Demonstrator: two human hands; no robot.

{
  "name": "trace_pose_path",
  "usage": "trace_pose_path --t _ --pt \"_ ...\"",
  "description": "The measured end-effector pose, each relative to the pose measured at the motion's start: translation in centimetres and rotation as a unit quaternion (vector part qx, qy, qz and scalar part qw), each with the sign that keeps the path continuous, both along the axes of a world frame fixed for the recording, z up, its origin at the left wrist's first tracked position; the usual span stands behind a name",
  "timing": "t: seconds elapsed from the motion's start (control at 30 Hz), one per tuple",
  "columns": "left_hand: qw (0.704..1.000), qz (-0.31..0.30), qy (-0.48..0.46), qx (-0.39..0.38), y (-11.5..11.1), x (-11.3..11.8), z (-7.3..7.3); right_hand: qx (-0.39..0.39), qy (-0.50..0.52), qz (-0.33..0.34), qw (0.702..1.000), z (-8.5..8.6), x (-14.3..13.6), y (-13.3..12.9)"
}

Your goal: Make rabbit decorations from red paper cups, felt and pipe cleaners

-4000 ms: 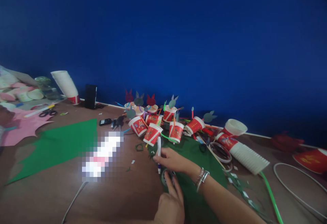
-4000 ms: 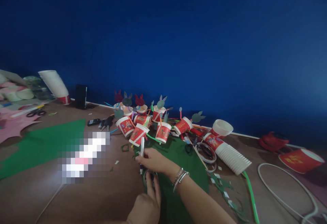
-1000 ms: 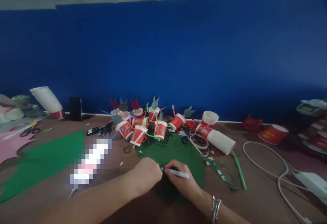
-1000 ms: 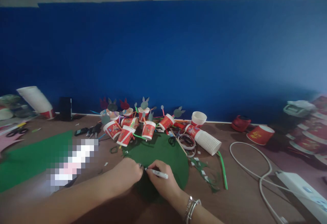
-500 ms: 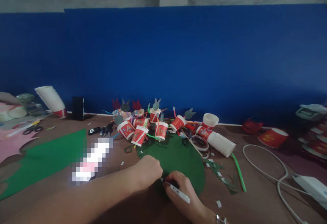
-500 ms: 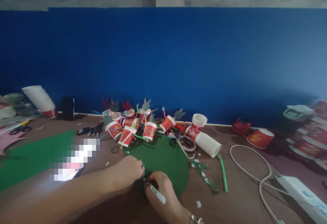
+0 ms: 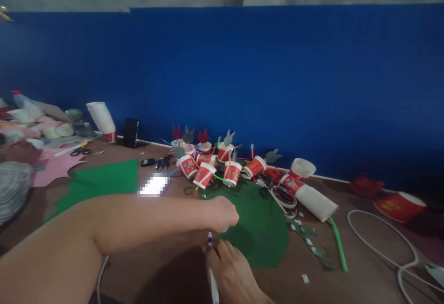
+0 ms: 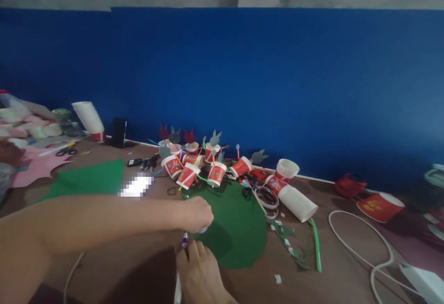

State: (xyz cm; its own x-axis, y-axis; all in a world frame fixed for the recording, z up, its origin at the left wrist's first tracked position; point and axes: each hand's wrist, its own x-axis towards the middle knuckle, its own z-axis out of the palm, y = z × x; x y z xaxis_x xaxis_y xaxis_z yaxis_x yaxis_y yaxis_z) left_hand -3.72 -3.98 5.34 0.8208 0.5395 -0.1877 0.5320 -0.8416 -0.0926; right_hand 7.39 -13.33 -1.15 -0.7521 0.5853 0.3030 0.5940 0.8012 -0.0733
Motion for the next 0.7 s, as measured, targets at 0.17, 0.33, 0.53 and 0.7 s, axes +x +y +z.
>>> trace_pose_path --t 0.17,0.33,0.53,0.7 --pt "0.999 -0.009 0.028 -0.028 0.2 0.1 0.3 -0.105 -0.160 -0.056 0.980 1.7 -2.9 -0.4" --pt "0.999 -0.008 0.028 -0.042 0.4 0.1 0.3 -0.141 -0.191 -0.078 0.968 3.0 -4.4 0.1" --pt "0.998 -0.013 0.024 -0.058 0.8 0.1 0.3 -0.130 -0.138 -0.114 0.975 2.7 -4.6 0.9" --pt "0.998 -0.023 0.023 -0.058 0.9 0.1 0.4 -0.132 -0.119 -0.124 0.976 2.8 -4.7 1.3"
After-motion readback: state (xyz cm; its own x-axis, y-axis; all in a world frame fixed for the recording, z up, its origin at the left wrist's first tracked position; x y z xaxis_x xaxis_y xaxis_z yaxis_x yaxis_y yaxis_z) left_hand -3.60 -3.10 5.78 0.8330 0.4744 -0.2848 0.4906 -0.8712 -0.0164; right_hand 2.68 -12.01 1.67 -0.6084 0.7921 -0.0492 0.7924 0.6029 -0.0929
